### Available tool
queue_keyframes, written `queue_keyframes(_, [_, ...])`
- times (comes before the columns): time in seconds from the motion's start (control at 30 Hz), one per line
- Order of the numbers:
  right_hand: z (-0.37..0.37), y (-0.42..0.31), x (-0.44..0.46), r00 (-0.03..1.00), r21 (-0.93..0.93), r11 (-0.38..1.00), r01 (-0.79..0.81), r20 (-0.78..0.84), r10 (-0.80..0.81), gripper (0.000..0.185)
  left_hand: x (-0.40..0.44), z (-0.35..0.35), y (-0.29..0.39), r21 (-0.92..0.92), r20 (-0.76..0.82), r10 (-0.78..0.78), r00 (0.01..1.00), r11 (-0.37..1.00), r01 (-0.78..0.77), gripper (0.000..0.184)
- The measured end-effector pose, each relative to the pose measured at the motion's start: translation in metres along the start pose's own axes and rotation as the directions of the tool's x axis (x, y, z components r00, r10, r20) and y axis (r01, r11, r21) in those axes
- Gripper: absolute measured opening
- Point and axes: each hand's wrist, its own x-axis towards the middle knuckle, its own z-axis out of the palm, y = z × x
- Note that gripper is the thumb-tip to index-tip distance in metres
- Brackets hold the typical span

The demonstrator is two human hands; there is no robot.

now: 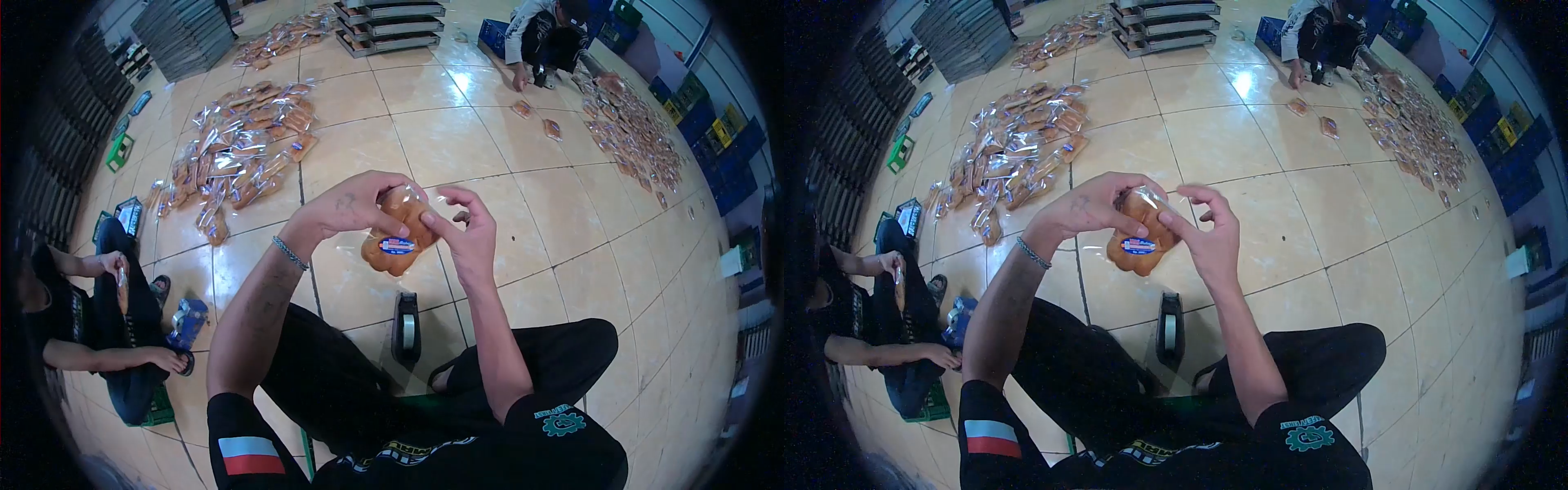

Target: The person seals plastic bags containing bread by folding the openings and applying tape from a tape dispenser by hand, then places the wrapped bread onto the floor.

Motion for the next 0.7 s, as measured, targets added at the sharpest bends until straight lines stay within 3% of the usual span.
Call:
queue_keyframes(0.03, [0.000, -0.001, -0.003, 0.998, 0.201, 0.978, -0.061, 0.005, 0.061, 0.027, -0.002, 0.000, 0.002, 0.002, 0.000, -0.003, 1.000, 1.000, 0.003, 0.055])
queue_keyframes(0.1, [-0.004, -0.002, -0.007, 0.992, 0.386, 0.915, -0.120, 0.013, 0.125, 0.025, -0.004, 0.001, 0.010, 0.168, 0.069, 0.124, 0.990, 0.977, -0.134, 0.052])
queue_keyframes(0.13, [-0.006, -0.002, -0.008, 0.973, 0.411, 0.884, -0.225, 0.055, 0.222, 0.023, -0.005, 0.003, 0.014, 0.167, 0.077, 0.128, 0.989, 0.976, -0.139, 0.052])
queue_keyframes(0.17, [-0.008, -0.002, -0.008, 0.944, 0.432, 0.841, -0.325, 0.101, 0.313, 0.022, -0.007, 0.005, 0.019, 0.309, 0.025, 0.193, 0.981, 0.932, -0.192, 0.049])
queue_keyframes(0.2, [-0.009, -0.005, -0.008, 0.946, 0.432, 0.843, -0.321, 0.097, 0.310, 0.022, -0.008, 0.006, 0.022, 0.447, -0.021, 0.265, 0.964, 0.865, -0.228, 0.047])
queue_keyframes(0.23, [-0.009, -0.009, -0.008, 0.952, 0.415, 0.860, -0.298, 0.069, 0.297, 0.021, -0.008, 0.007, 0.024, 0.447, -0.020, 0.266, 0.964, 0.865, -0.229, 0.047])
queue_keyframes(0.3, [-0.007, -0.011, -0.013, 0.958, 0.397, 0.875, -0.278, 0.042, 0.285, 0.021, -0.008, 0.011, 0.025, 0.544, -0.082, 0.480, 0.873, 0.756, -0.365, 0.043])
queue_keyframes(0.4, [-0.003, -0.007, -0.015, 0.962, 0.389, 0.883, -0.264, 0.038, 0.271, 0.022, -0.009, 0.018, 0.019, 0.542, -0.029, 0.589, 0.808, 0.689, -0.482, 0.044])
queue_keyframes(0.5, [-0.008, 0.009, -0.013, 0.886, 0.357, 0.811, -0.463, 0.205, 0.415, 0.029, -0.008, 0.023, 0.021, 0.505, 0.034, 0.584, 0.811, 0.690, -0.518, 0.045])
queue_keyframes(0.53, [-0.015, 0.012, -0.011, 0.888, 0.361, 0.811, -0.460, 0.201, 0.414, 0.029, -0.007, 0.022, 0.022, 0.505, 0.040, 0.584, 0.811, 0.688, -0.521, 0.045])
queue_keyframes(0.6, [-0.028, 0.013, -0.007, 0.927, 0.188, 0.909, -0.371, 0.132, 0.351, 0.030, -0.007, 0.015, 0.023, 0.523, 0.067, 0.446, 0.893, 0.746, -0.412, 0.055])
queue_keyframes(0.63, [-0.036, 0.010, -0.004, 0.935, 0.297, 0.888, -0.351, 0.162, 0.316, 0.031, -0.008, 0.013, 0.021, 0.526, 0.061, 0.444, 0.894, 0.747, -0.407, 0.055])
queue_keyframes(0.67, [-0.035, 0.010, -0.005, 0.933, 0.294, 0.888, -0.354, 0.172, 0.315, 0.031, -0.008, 0.013, 0.016, 0.501, 0.028, 0.387, 0.922, 0.792, -0.348, 0.061])
queue_keyframes(0.7, [-0.035, 0.009, -0.007, 0.948, 0.244, 0.936, -0.253, 0.254, 0.190, 0.033, -0.007, 0.013, 0.012, 0.471, -0.008, 0.330, 0.944, 0.834, -0.288, 0.068])
